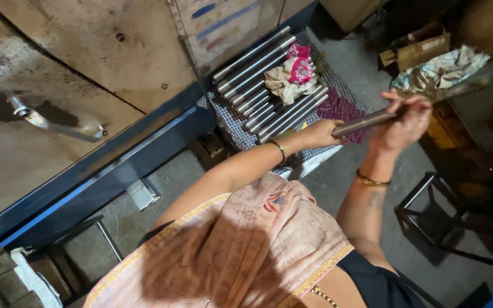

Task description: The person picks up metal rods from a rack, wipes them with a cloth, and places them into a machine. They then retrieve the rods and repeat the process, occasionally wiping the rods again before placing them back on the rack.

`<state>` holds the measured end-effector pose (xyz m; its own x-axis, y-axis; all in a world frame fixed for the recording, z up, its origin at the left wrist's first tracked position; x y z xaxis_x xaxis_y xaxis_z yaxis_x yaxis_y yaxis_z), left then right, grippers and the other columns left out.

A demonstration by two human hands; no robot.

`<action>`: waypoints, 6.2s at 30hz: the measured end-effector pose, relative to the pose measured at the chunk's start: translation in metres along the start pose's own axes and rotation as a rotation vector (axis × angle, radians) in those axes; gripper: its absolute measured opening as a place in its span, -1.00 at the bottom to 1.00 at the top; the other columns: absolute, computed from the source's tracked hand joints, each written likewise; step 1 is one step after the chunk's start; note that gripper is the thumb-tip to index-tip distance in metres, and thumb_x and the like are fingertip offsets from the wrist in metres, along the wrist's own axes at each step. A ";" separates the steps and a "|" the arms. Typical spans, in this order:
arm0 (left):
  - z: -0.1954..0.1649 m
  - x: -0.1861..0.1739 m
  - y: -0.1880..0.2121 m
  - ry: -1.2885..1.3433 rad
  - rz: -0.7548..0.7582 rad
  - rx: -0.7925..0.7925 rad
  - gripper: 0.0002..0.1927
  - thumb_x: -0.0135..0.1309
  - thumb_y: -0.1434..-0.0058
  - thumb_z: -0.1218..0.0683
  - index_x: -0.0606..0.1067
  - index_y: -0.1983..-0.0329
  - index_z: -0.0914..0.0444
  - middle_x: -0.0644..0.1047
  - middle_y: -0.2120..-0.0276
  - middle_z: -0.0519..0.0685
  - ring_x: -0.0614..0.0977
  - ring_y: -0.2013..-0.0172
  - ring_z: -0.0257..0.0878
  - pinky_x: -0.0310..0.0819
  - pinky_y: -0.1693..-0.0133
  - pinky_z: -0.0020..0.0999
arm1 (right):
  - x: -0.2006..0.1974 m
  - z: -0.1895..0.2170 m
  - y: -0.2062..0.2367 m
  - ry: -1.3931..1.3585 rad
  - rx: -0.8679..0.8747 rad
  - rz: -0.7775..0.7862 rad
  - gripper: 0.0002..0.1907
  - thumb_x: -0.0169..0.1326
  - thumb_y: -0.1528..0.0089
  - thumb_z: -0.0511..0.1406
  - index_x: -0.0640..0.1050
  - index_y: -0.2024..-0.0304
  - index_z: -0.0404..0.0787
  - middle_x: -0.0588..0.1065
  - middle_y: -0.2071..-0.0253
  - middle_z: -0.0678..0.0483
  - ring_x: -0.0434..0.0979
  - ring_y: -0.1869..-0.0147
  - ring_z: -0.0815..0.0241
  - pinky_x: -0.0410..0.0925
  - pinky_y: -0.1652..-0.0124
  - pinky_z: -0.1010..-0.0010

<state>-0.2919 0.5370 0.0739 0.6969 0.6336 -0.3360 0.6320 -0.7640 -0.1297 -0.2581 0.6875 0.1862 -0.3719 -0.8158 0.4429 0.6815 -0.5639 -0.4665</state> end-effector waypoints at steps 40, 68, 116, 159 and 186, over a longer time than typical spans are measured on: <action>-0.054 -0.241 0.539 -0.659 -0.831 -1.150 -0.68 0.13 -0.23 -0.14 0.46 0.09 0.11 0.62 0.29 0.13 0.63 0.21 0.20 0.44 0.27 0.17 | -0.042 -0.218 0.020 1.283 0.451 -0.114 -0.81 0.00 -0.42 -0.28 0.56 0.19 -0.26 0.55 0.20 -0.06 0.53 0.18 0.10 0.41 0.18 0.25; -0.069 -0.062 0.638 0.182 -1.289 -0.397 -0.55 0.21 -0.11 0.23 0.46 -0.10 0.34 0.61 0.11 -0.01 0.62 0.09 -0.29 0.53 0.08 -0.36 | 0.411 0.095 0.456 -0.483 -0.285 2.037 -0.57 0.44 -0.12 -0.18 0.67 0.02 -0.18 0.53 0.10 0.07 0.44 -0.09 0.00 0.11 -0.25 0.02; -0.045 0.024 0.886 1.621 -1.805 1.037 -0.71 0.08 -0.39 0.00 0.41 0.43 0.19 0.48 0.51 -0.09 0.55 0.44 -0.26 0.53 0.33 -0.35 | 0.442 0.221 0.719 -0.697 -0.443 2.151 -0.59 0.44 -0.14 -0.24 0.64 -0.02 -0.12 0.48 0.02 0.06 0.41 -0.15 0.04 -0.01 -0.31 0.03; 0.004 -0.054 0.679 1.496 -1.549 0.252 -0.62 0.01 -0.30 -0.09 0.40 0.02 0.29 0.52 0.21 0.08 0.62 0.16 -0.10 0.62 0.11 -0.17 | 0.448 0.114 0.555 -0.211 -0.152 1.939 -0.58 0.45 -0.16 -0.14 0.64 0.06 -0.22 0.48 0.10 0.00 0.40 -0.13 -0.04 0.15 -0.30 0.12; -0.029 -0.181 0.414 0.772 -1.134 0.300 -0.69 0.27 -0.21 0.25 0.36 0.13 0.20 0.49 0.30 -0.10 0.60 0.20 -0.30 0.63 -0.10 -0.13 | 0.195 -0.162 0.322 0.389 0.640 1.461 -0.64 0.43 -0.11 -0.33 0.57 0.13 -0.28 0.51 0.23 0.24 0.39 0.14 0.40 0.34 0.09 0.52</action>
<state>-0.1467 0.1099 0.1080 -0.0666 0.7463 0.6623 0.9417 0.2664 -0.2055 -0.2133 0.3265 -0.0019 0.7231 -0.6140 -0.3165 0.6736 0.7282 0.1261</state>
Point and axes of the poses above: each hand's wrist, its own y-axis away from the middle knuckle, its own x-axis out of the palm, z = x × y, the point moved 4 cm from there along -y, towards the middle knuckle
